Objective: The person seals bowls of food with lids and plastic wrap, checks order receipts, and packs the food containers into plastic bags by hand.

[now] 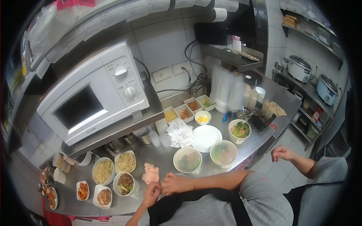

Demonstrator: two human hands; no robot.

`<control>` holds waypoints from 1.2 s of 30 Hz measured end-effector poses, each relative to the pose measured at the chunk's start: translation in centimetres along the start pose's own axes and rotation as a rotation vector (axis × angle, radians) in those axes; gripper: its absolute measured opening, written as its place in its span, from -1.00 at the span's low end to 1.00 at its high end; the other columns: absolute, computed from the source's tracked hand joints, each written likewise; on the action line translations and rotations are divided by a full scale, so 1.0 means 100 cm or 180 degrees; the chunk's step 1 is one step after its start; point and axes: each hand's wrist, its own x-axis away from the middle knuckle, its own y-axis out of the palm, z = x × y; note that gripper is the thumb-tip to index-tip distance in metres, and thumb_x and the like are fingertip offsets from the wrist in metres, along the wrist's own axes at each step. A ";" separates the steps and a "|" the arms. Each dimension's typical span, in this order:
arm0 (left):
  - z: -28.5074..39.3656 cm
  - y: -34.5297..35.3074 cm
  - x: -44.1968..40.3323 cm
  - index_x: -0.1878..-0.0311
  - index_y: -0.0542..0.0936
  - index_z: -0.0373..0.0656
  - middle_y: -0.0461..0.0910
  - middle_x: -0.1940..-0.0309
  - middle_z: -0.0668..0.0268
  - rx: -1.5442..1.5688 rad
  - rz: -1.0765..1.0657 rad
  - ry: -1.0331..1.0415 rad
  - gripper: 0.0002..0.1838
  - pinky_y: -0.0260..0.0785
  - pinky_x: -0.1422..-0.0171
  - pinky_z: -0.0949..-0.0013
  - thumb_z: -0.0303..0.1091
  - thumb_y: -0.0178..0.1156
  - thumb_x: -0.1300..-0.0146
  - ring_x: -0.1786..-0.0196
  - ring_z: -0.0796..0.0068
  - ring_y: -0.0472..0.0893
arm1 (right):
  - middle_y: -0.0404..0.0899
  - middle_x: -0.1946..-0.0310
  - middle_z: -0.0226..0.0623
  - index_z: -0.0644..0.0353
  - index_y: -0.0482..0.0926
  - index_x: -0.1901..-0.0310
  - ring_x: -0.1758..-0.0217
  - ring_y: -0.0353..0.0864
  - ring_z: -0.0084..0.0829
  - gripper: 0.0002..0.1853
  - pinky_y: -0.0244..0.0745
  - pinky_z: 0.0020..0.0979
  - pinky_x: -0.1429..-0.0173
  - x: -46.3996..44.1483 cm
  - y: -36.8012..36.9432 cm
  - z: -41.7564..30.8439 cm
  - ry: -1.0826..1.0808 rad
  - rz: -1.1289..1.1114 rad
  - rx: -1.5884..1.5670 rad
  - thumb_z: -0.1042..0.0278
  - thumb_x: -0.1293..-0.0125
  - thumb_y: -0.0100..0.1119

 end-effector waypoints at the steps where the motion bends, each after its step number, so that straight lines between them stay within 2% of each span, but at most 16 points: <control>1: -0.006 -0.002 0.001 0.24 0.41 -0.22 0.48 0.35 0.31 0.0206 0.0137 -0.0037 -0.92 0.50 0.35 0.47 -0.55 0.06 -0.20 0.37 0.56 0.54 | 0.41 0.30 -0.47 0.00 0.48 0.25 0.13 0.41 -0.44 -0.86 0.22 -0.28 -0.08 0.002 -0.003 0.000 -0.0121 -0.0089 -0.0084 0.25 -0.18 0.13; 5: -0.009 -0.011 0.002 0.24 0.37 -0.20 0.46 0.40 0.34 0.0884 0.0892 -0.0662 -0.93 0.43 0.39 0.53 -0.57 -0.02 -0.22 0.43 0.58 0.51 | 0.45 0.26 -0.47 0.01 0.46 0.24 0.18 0.48 -0.38 -0.84 0.36 -0.28 0.07 -0.007 -0.030 -0.003 0.0041 0.0551 -0.0690 0.34 -0.11 0.17; 7: -0.017 -0.014 0.001 0.22 0.36 -0.19 0.46 0.40 0.33 0.1053 0.1158 -0.0878 -0.91 0.40 0.40 0.54 -0.57 -0.04 -0.22 0.44 0.56 0.51 | 0.47 0.25 -0.43 0.02 0.46 0.20 0.27 0.51 -0.33 -0.79 0.42 -0.29 0.22 -0.005 -0.034 -0.003 0.0464 0.0222 -0.0891 0.36 -0.09 0.18; 10: -0.007 0.006 0.000 0.25 0.39 -0.18 0.46 0.42 0.31 0.0884 0.1355 -0.0315 -0.93 0.39 0.42 0.55 -0.56 -0.03 -0.23 0.48 0.55 0.49 | 0.47 0.29 -0.37 0.02 0.47 0.13 0.39 0.53 -0.27 -0.76 0.44 -0.30 0.38 0.000 -0.029 -0.005 0.0694 0.0252 -0.0981 0.36 -0.13 0.16; 13: -0.032 0.010 -0.001 0.29 0.44 -0.18 0.44 0.42 0.26 -0.1248 0.1134 0.0432 -0.92 0.38 0.39 0.41 -0.58 0.04 -0.17 0.47 0.43 0.50 | 0.43 0.35 -0.36 -0.02 0.48 0.07 0.42 0.53 -0.29 -0.76 0.44 -0.31 0.41 0.007 -0.022 -0.005 0.0662 -0.0063 -0.0934 0.34 -0.20 0.12; 16: -0.018 0.031 0.005 0.35 0.49 -0.19 0.41 0.42 0.21 -0.0214 0.1568 -0.0278 -0.90 0.34 0.29 0.31 -0.59 0.11 -0.06 0.40 0.30 0.47 | 0.39 0.39 -0.35 -0.06 0.47 0.03 0.41 0.52 -0.32 -0.75 0.44 -0.32 0.40 0.003 -0.027 -0.007 0.0534 -0.0157 -0.1051 0.33 -0.24 0.10; 18: -0.008 0.031 0.009 0.35 0.51 -0.17 0.41 0.41 0.22 -0.0798 0.1651 -0.0239 -0.87 0.30 0.26 0.28 -0.58 0.14 0.01 0.34 0.26 0.44 | 0.39 0.36 -0.36 -0.06 0.48 0.02 0.38 0.53 -0.32 -0.72 0.45 -0.33 0.38 0.000 -0.033 -0.011 0.0515 -0.0203 -0.1156 0.36 -0.21 0.10; 20: 0.029 0.020 0.008 0.37 0.52 -0.15 0.41 0.40 0.24 -0.1460 0.1628 0.0408 -0.85 0.27 0.25 0.28 -0.58 0.17 0.06 0.30 0.26 0.42 | 0.44 0.27 -0.36 -0.04 0.50 0.03 0.32 0.54 -0.31 -0.69 0.47 -0.34 0.34 -0.001 -0.041 -0.008 0.0540 -0.0397 -0.1205 0.41 -0.16 0.11; 23: 0.126 -0.052 -0.002 0.40 0.53 -0.12 0.43 0.33 0.22 -0.2503 0.1607 0.1815 -0.82 0.24 0.23 0.26 -0.59 0.22 0.13 0.23 0.24 0.41 | 0.44 0.26 -0.35 -0.04 0.57 0.09 0.29 0.53 -0.33 -0.70 0.47 -0.40 0.28 -0.003 -0.084 -0.008 0.0951 0.0535 -0.1446 0.47 -0.12 0.11; 24: 0.114 -0.092 -0.004 0.37 0.55 -0.12 0.44 0.32 0.18 -0.2209 0.1713 0.1615 -0.80 0.27 0.19 0.21 -0.59 0.24 0.13 0.27 0.17 0.42 | 0.45 0.24 -0.31 0.00 0.62 0.14 0.27 0.52 -0.30 -0.68 0.47 -0.42 0.22 0.000 -0.095 -0.005 0.1068 0.1101 -0.1186 0.56 -0.05 0.13; 26: 0.254 -0.105 -0.042 0.27 0.51 -0.17 0.44 0.39 0.40 -0.0692 0.2098 0.1914 -0.96 0.31 0.18 0.43 -0.49 0.15 -0.21 0.35 0.55 0.44 | 0.48 0.24 -0.27 0.08 0.62 0.17 0.26 0.52 -0.30 -0.69 0.45 -0.43 0.18 0.012 -0.126 0.004 0.1457 0.1797 -0.0788 0.62 -0.03 0.13; 27: 0.297 -0.120 -0.065 0.18 0.51 -0.25 0.41 0.38 0.45 -0.0660 0.2276 0.1983 -0.86 0.29 0.20 0.59 -0.38 0.09 -0.32 0.32 0.71 0.40 | 0.49 0.26 -0.27 0.12 0.62 0.18 0.26 0.52 -0.34 -0.72 0.43 -0.43 0.18 0.018 -0.141 0.004 0.1709 0.2029 -0.0884 0.63 -0.06 0.12; 29: 0.388 -0.150 -0.138 -0.07 0.49 -0.30 0.54 0.24 0.35 -0.1122 0.2609 0.2739 -0.67 0.32 0.09 0.56 -0.34 0.12 -0.30 0.18 0.65 0.47 | 0.50 0.29 -0.27 0.20 0.62 0.21 0.28 0.51 -0.40 -0.78 0.41 -0.45 0.20 0.034 -0.157 0.002 0.2263 0.2368 -0.0988 0.63 -0.11 0.10; 30: 0.438 -0.141 -0.170 -0.05 0.50 -0.32 0.58 0.16 0.25 -0.1738 0.2912 0.3168 -0.66 0.34 -0.04 0.48 -0.37 0.16 -0.24 0.08 0.52 0.52 | 0.50 0.30 -0.26 0.23 0.62 0.23 0.29 0.50 -0.43 -0.81 0.40 -0.47 0.21 0.045 -0.160 0.000 0.2572 0.2464 -0.0984 0.62 -0.15 0.08; 33: 0.519 -0.098 -0.263 -0.07 0.48 -0.30 0.55 0.13 0.23 -0.2469 0.2768 0.3678 -0.63 0.33 -0.06 0.45 -0.35 0.17 -0.23 0.04 0.48 0.50 | 0.50 0.32 -0.30 0.22 0.54 0.03 0.39 0.46 -0.52 -0.74 0.38 -0.53 0.32 0.093 -0.159 -0.010 0.2920 0.2502 -0.0806 0.57 -0.23 0.05; 36: 0.553 -0.050 -0.333 -0.09 0.47 -0.28 0.53 0.09 0.21 -0.2717 0.2572 0.3705 -0.60 0.31 -0.09 0.42 -0.32 0.19 -0.21 0.01 0.44 0.48 | 0.45 0.35 -0.41 0.19 0.30 -0.22 0.50 0.34 -0.70 -0.56 0.27 -0.68 0.46 0.125 -0.164 -0.029 0.3735 0.4012 -0.1501 0.47 -0.31 0.03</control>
